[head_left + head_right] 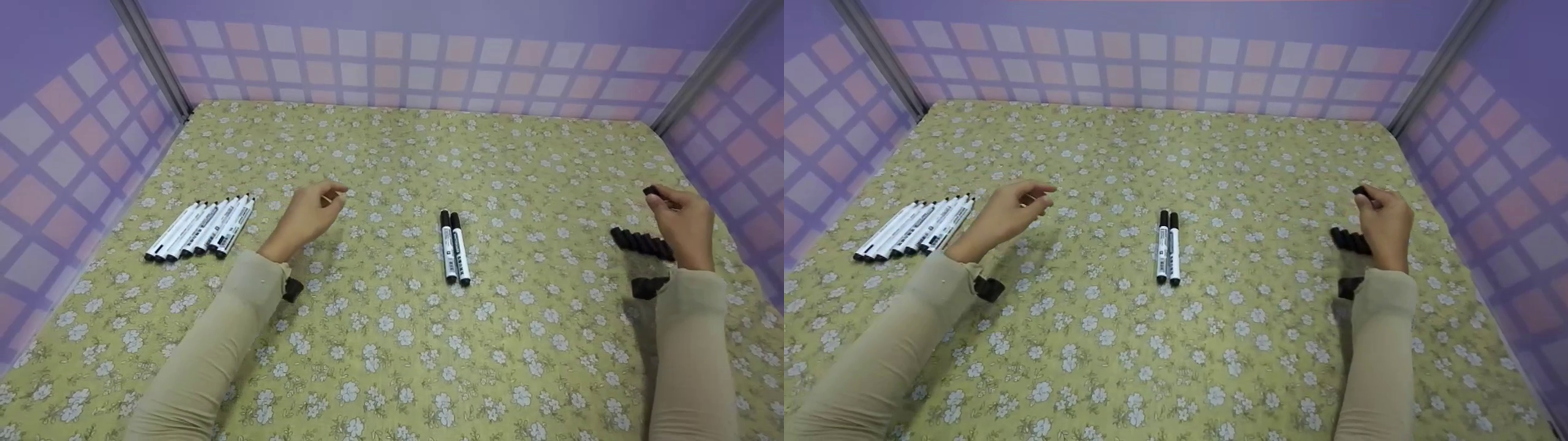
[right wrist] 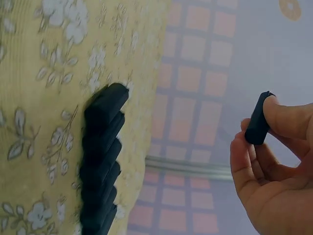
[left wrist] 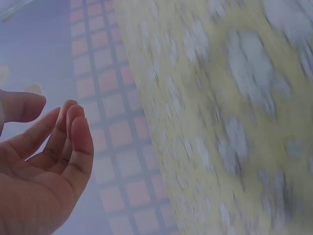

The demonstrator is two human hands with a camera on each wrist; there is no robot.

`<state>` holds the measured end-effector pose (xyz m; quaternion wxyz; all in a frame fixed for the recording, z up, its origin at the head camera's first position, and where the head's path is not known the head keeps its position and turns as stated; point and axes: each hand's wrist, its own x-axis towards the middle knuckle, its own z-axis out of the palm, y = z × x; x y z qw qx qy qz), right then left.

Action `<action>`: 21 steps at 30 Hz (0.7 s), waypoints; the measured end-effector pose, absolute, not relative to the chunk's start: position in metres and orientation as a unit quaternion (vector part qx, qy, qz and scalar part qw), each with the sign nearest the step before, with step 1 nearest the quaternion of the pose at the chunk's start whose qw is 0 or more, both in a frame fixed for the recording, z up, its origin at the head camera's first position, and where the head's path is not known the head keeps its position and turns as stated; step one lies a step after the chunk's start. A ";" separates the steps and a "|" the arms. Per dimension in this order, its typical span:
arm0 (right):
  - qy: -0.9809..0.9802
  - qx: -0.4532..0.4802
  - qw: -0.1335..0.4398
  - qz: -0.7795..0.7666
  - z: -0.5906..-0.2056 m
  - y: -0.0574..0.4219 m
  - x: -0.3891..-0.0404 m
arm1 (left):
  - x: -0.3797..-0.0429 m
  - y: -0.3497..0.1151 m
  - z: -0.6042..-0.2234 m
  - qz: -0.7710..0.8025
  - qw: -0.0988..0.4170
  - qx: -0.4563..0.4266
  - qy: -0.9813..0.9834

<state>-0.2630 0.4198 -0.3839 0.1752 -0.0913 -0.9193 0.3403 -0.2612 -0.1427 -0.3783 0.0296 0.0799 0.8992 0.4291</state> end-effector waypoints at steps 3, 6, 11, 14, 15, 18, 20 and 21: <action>-0.917 -0.109 0.159 0.348 -0.387 0.430 -0.261 | -0.260 -0.126 -0.381 0.434 0.047 0.098 0.894; -0.912 -0.125 0.133 0.367 -0.390 0.438 -0.258 | -0.259 -0.111 -0.384 0.437 0.066 0.116 0.889; -0.904 -0.152 0.098 0.387 -0.395 0.450 -0.254 | -0.257 -0.085 -0.385 0.434 0.085 0.144 0.885; -0.901 -0.167 0.089 0.390 -0.399 0.457 -0.252 | -0.258 -0.069 -0.386 0.428 0.097 0.152 0.885; -0.900 -0.172 0.089 0.391 -0.400 0.459 -0.251 | -0.258 -0.064 -0.386 0.426 0.103 0.154 0.885; -0.898 -0.192 0.083 0.387 -0.403 0.464 -0.249 | -0.259 -0.050 -0.387 0.426 0.121 0.156 0.883; -0.893 -0.208 0.071 0.394 -0.405 0.468 -0.248 | -0.258 -0.043 -0.388 0.432 0.134 0.160 0.877; -0.887 -0.219 0.064 0.402 -0.405 0.469 -0.247 | -0.258 -0.040 -0.390 0.435 0.140 0.161 0.875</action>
